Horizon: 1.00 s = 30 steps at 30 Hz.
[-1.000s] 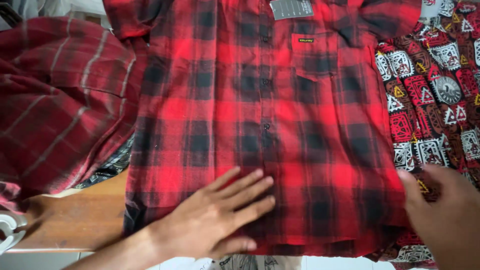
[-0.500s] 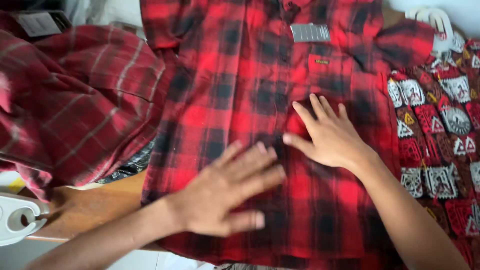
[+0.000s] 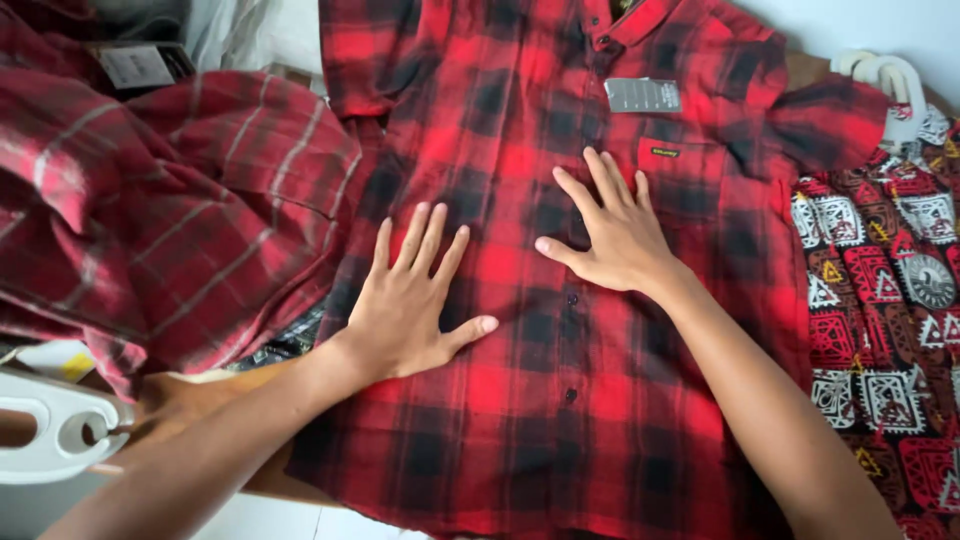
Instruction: The person places a red and black plaid shirt onto a white hanger and proceeds to button it up from the collar to the bottom. The person smooths the fabric with their hands after buttoning each section.
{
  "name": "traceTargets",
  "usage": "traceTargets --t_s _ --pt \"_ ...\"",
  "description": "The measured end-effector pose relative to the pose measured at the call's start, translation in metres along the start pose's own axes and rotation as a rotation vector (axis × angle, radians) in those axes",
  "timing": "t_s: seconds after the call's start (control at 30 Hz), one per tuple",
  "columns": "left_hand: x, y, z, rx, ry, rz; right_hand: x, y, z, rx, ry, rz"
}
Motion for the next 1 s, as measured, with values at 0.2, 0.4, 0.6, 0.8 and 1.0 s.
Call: traceTargets --t_s 0.2,0.4,0.6,0.8,1.0 --pt "0.001 -0.011 0.034 0.060 -0.019 -0.090 -0.038 -0.041 0.041 0.313 -0.133 0.041" --pt "-0.003 0.038 0.071 -0.045 -0.123 -0.054 -0.073 -0.003 0.120 -0.063 -0.092 0.110" --pt "0.000 0.025 0.072 -0.063 -0.140 -0.027 -0.074 0.012 0.157 -0.044 -0.021 0.004" --pt "0.000 0.027 0.071 0.024 -0.129 -0.064 -0.093 -0.003 0.201 0.411 -0.030 -0.009" --pt "0.001 0.035 0.071 -0.061 -0.080 -0.066 -0.149 -0.012 0.259 0.761 -0.094 -0.149"
Point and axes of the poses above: each hand's wrist, its own z-axis towards the middle knuckle, its own y-axis out of the palm, x = y × z, the point moved 6 cm from there along z, towards the middle knuckle, and after that the axes turned 4 degrees about z, right-handed, at the moved point
